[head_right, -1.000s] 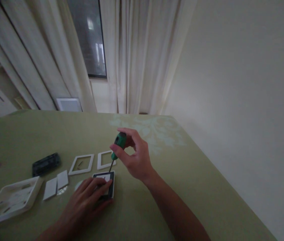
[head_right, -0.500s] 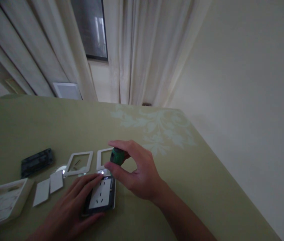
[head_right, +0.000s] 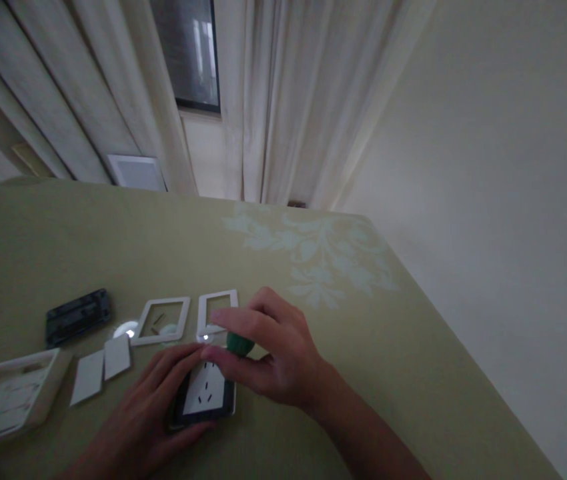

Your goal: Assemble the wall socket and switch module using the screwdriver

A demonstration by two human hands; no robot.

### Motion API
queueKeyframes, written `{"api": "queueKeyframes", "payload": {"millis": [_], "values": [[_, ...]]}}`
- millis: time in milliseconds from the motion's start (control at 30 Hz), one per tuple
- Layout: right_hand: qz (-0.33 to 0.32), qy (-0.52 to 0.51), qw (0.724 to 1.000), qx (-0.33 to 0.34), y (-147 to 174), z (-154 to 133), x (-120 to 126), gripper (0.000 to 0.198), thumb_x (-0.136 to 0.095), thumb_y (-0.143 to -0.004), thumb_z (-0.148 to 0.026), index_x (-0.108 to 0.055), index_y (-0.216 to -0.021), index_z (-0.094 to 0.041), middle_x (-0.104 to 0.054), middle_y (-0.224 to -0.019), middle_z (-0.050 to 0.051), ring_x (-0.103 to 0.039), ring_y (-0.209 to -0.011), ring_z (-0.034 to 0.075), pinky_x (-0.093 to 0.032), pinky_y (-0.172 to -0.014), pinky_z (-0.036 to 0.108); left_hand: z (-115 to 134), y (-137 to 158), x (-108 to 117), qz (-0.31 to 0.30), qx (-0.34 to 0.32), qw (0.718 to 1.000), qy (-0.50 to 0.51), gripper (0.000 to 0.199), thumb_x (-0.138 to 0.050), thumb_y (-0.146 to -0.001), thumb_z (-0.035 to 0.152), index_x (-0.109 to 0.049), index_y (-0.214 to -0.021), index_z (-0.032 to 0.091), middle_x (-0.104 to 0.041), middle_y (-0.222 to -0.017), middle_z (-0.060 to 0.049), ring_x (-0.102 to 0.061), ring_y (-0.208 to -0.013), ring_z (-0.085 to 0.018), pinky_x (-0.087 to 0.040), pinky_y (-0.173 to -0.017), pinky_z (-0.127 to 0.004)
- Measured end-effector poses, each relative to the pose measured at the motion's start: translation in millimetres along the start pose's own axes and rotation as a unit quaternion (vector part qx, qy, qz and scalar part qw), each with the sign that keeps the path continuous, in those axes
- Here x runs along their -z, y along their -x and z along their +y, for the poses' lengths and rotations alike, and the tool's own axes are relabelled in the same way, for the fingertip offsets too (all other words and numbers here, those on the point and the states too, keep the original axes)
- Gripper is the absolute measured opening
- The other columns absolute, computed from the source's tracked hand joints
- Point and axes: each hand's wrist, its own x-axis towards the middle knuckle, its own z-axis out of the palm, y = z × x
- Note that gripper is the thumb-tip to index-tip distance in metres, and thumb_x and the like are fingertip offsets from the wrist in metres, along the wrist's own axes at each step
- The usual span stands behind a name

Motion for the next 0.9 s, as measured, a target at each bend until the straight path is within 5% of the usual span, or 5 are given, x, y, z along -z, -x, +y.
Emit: {"api": "queueKeyframes", "payload": {"millis": [167,300,633,800,900], "values": [[-0.099,-0.026,0.995,-0.015,-4.3,-12.0,9.7,0.042,-0.054,-0.11,-0.026,-0.062,-0.152,-0.023,-0.073,-0.136,0.013,-0.072,-0.12,0.025,-0.062,-0.101,0.041,0.1,-0.5,1.9,-0.021,0.01,1.0,0.018,0.087,-0.085,-0.088,0.037,-0.041,-0.163,0.031,-0.061,-0.156,-0.012,-0.064,-0.138,-0.038,-0.062,-0.111,-0.055],[-0.02,0.08,0.996,0.023,-2.5,-16.5,9.7,0.034,-0.077,-0.101,-0.028,-0.073,-0.134,-0.024,-0.077,-0.094,0.004,-0.071,-0.078,0.018,-0.063,-0.071,0.03,1.6,-3.3,5.6,-0.02,0.017,0.998,0.05,0.09,-0.084,-0.084,0.03,-0.04,-0.162,0.033,-0.059,-0.158,-0.013,-0.065,-0.138,-0.039,-0.063,-0.109,-0.054],[-0.032,0.135,0.988,0.068,0.5,-27.4,6.5,0.027,-0.077,-0.102,-0.033,-0.077,-0.126,-0.021,-0.074,-0.088,0.004,-0.068,-0.072,0.017,-0.062,-0.07,0.031,-2.1,-1.5,2.6,-0.008,0.02,0.998,0.061,0.085,-0.086,-0.086,0.039,-0.044,-0.159,0.033,-0.062,-0.156,-0.013,-0.065,-0.139,-0.04,-0.064,-0.109,-0.056],[-0.124,0.045,0.99,0.04,-2.3,-32.9,7.9,0.049,-0.056,-0.107,-0.019,-0.058,-0.156,-0.019,-0.074,-0.139,0.012,-0.074,-0.123,0.023,-0.064,-0.1,0.035,-1.2,-1.5,2.5,-0.014,0.022,0.999,0.043,0.083,-0.083,-0.088,0.042,-0.042,-0.161,0.032,-0.061,-0.159,-0.01,-0.065,-0.14,-0.039,-0.063,-0.112,-0.053],[-0.082,0.107,0.989,0.054,-1.5,-34.0,7.9,0.039,-0.072,-0.106,-0.035,-0.07,-0.142,-0.023,-0.079,-0.104,0.006,-0.076,-0.09,0.02,-0.065,-0.083,0.032,-0.9,-3.2,2.9,-0.003,0.019,0.999,0.045,0.084,-0.082,-0.089,0.044,-0.042,-0.161,0.034,-0.062,-0.158,-0.009,-0.067,-0.138,-0.039,-0.066,-0.109,-0.052]]}}
